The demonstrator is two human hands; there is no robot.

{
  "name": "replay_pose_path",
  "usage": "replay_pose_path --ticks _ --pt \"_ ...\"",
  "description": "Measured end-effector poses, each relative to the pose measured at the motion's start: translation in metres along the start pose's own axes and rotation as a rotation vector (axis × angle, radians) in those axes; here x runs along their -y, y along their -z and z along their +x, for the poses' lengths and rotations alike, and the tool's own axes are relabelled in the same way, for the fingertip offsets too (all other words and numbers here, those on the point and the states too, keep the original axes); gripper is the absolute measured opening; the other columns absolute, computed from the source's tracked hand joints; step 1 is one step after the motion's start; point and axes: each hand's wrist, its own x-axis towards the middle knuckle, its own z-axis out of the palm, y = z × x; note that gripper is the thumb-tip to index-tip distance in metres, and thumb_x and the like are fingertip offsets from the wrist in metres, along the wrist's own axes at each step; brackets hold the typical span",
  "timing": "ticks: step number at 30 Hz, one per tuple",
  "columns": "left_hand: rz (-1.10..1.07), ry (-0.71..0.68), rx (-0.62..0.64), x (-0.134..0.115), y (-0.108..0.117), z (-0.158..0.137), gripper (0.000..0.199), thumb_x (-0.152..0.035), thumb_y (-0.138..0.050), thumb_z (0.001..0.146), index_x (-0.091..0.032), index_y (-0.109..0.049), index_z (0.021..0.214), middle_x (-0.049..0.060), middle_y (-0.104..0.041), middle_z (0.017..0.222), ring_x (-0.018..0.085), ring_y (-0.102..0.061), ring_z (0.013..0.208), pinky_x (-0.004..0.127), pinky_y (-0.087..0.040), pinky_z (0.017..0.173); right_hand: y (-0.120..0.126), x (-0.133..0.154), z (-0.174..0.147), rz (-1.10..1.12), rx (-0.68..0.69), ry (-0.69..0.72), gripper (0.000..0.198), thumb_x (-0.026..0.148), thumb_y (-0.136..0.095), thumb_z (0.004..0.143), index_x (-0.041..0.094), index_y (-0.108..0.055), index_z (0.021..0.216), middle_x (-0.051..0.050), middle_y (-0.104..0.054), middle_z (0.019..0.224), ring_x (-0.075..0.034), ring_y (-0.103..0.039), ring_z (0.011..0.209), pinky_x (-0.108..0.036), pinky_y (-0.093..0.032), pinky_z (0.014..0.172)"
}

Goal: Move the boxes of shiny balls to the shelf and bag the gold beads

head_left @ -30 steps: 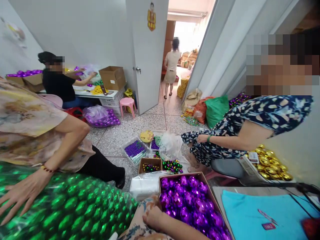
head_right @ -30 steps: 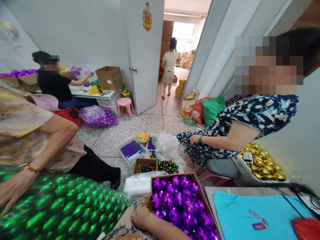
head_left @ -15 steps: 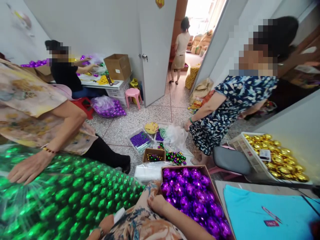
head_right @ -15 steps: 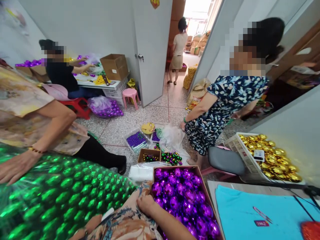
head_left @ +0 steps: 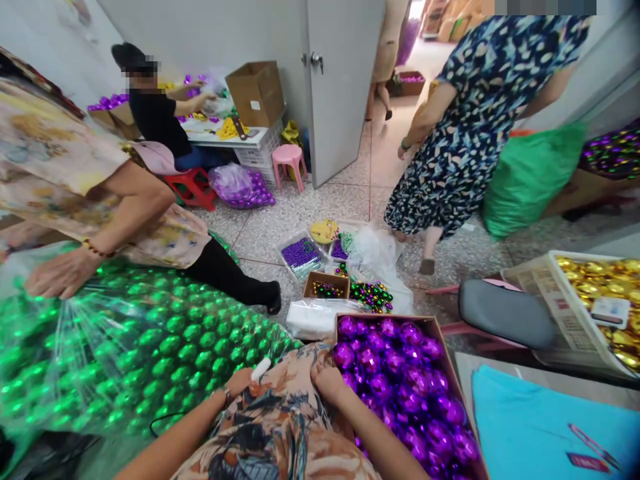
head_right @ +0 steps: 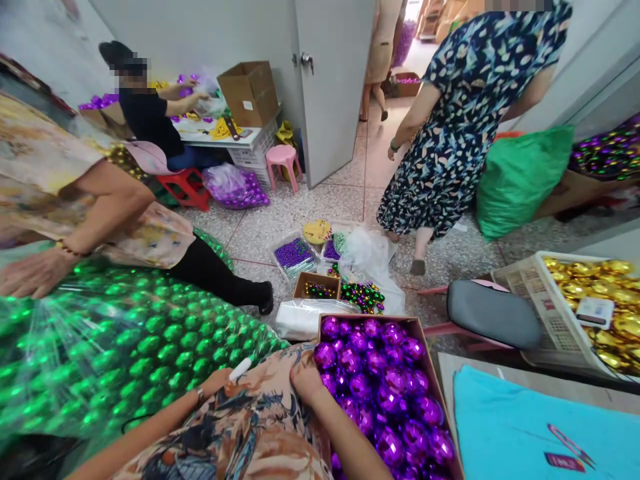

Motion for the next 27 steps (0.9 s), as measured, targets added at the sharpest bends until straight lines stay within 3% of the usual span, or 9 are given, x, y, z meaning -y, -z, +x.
replay_pose_path --ticks 6,11,20,24,27 --pt "0.064 0.073 0.001 -0.001 0.018 0.008 0.027 -0.030 -0.053 0.091 -0.009 -0.067 0.100 0.013 -0.072 0.105 0.022 -0.067 0.095 0.031 -0.047 0.081 0.006 -0.001 -0.005 0.058 0.027 -0.069 0.053 0.005 -0.031 0.095 0.006 -0.045 0.146 -0.028 -0.067 0.114 -0.034 -0.067 0.109 -0.044 -0.059 0.083" --pt "0.100 0.096 -0.007 -0.001 0.023 0.009 0.034 -0.029 -0.054 0.088 -0.004 -0.069 0.105 0.020 -0.071 0.115 0.026 -0.067 0.104 0.031 -0.047 0.082 0.004 -0.007 -0.009 0.064 0.029 -0.096 0.049 0.006 -0.033 0.095 0.012 -0.053 0.139 -0.023 -0.067 0.116 -0.032 -0.068 0.107 -0.041 -0.059 0.082" --pt "0.088 0.137 -0.005 -0.008 0.017 0.004 0.027 -0.025 -0.054 0.086 -0.008 -0.070 0.099 0.018 -0.073 0.110 0.024 -0.070 0.101 0.028 -0.048 0.079 0.002 -0.016 -0.012 0.072 -0.041 -0.065 0.046 0.005 -0.039 0.090 0.010 -0.056 0.133 -0.022 -0.068 0.114 -0.028 -0.068 0.104 -0.035 -0.058 0.082" --pt "0.085 0.135 -0.056 -0.012 0.028 0.006 0.033 -0.031 -0.058 0.082 -0.006 -0.071 0.099 0.020 -0.073 0.110 0.027 -0.070 0.102 0.026 -0.047 0.073 -0.002 -0.016 -0.013 0.087 -0.079 -0.031 0.049 0.007 -0.040 0.090 0.016 -0.055 0.136 -0.017 -0.069 0.113 -0.027 -0.068 0.102 -0.032 -0.056 0.083" --pt "0.096 0.125 -0.090 -0.011 0.043 0.009 0.038 -0.036 -0.063 0.077 -0.006 -0.072 0.101 0.018 -0.074 0.107 0.027 -0.071 0.099 0.026 -0.048 0.070 -0.019 -0.010 -0.007 0.147 -0.165 0.018 0.040 0.018 -0.043 0.094 0.022 -0.062 0.129 -0.012 -0.070 0.106 -0.025 -0.069 0.093 -0.029 -0.055 0.079"
